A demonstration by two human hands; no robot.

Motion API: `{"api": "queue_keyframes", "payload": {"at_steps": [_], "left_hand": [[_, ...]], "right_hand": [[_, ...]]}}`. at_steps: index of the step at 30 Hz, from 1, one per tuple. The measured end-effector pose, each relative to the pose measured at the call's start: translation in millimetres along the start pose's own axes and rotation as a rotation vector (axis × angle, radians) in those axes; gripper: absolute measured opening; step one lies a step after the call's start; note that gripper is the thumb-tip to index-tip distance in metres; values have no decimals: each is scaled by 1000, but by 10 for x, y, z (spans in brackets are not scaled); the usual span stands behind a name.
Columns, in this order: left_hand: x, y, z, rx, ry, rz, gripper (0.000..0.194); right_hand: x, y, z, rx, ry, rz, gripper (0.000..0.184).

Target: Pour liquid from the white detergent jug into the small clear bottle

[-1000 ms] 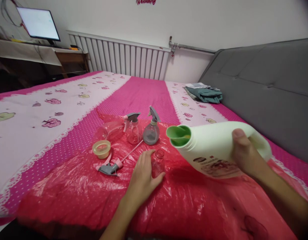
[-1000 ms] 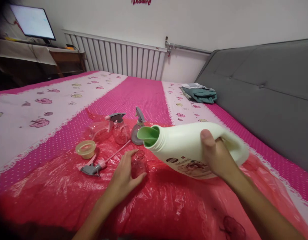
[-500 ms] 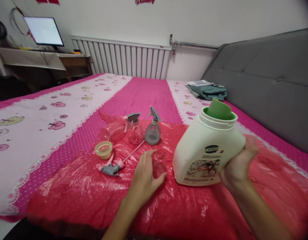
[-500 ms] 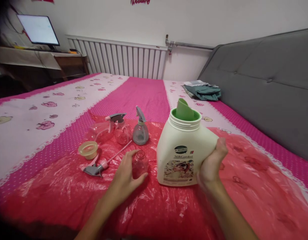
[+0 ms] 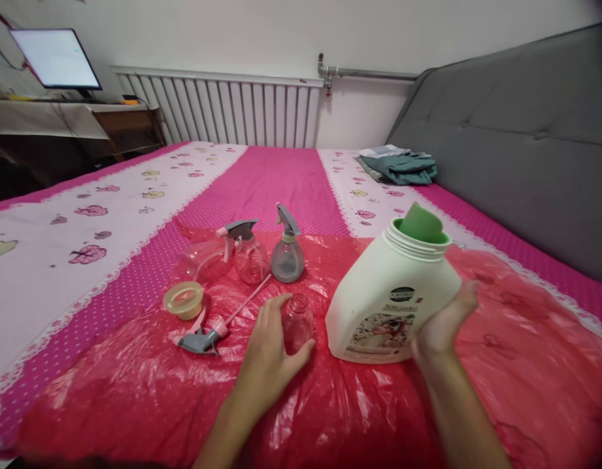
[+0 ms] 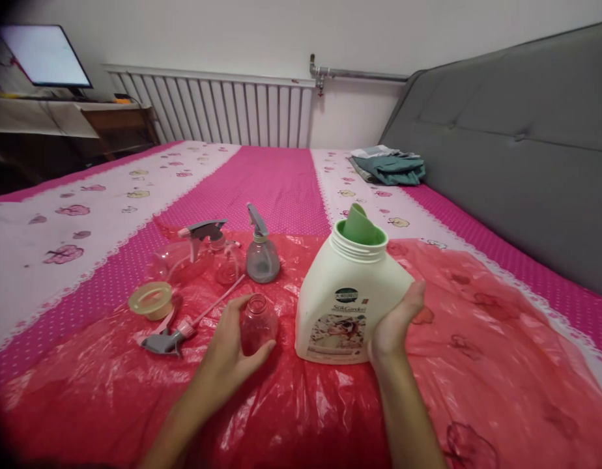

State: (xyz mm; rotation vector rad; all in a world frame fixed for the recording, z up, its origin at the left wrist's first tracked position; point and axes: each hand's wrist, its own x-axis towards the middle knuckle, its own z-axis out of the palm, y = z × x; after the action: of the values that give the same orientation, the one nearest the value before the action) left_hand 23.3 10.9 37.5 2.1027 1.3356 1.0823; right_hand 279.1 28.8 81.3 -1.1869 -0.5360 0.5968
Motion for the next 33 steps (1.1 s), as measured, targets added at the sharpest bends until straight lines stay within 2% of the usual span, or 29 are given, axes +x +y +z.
{"api": "queue_keyframes", "payload": {"at_steps": [5,9,12,25,33], "left_hand": [[-1,-7,5,-1,3,-9,64],[-1,6,-10,0,-3,-24,61],[-13,13,-14,-22,-1,-32,60],[-22,-10,10,-16,2,-11,61],[-38,-16,9,-19,-2,-15,61]], "right_hand": [[38,59,10,118,7,9,65],[74,122,53,247,96,-47,62],[87,134,84,325,125,-34,59],[76,120,88,324,104,-24,59],[88,111,79,321,134,3,57]]}}
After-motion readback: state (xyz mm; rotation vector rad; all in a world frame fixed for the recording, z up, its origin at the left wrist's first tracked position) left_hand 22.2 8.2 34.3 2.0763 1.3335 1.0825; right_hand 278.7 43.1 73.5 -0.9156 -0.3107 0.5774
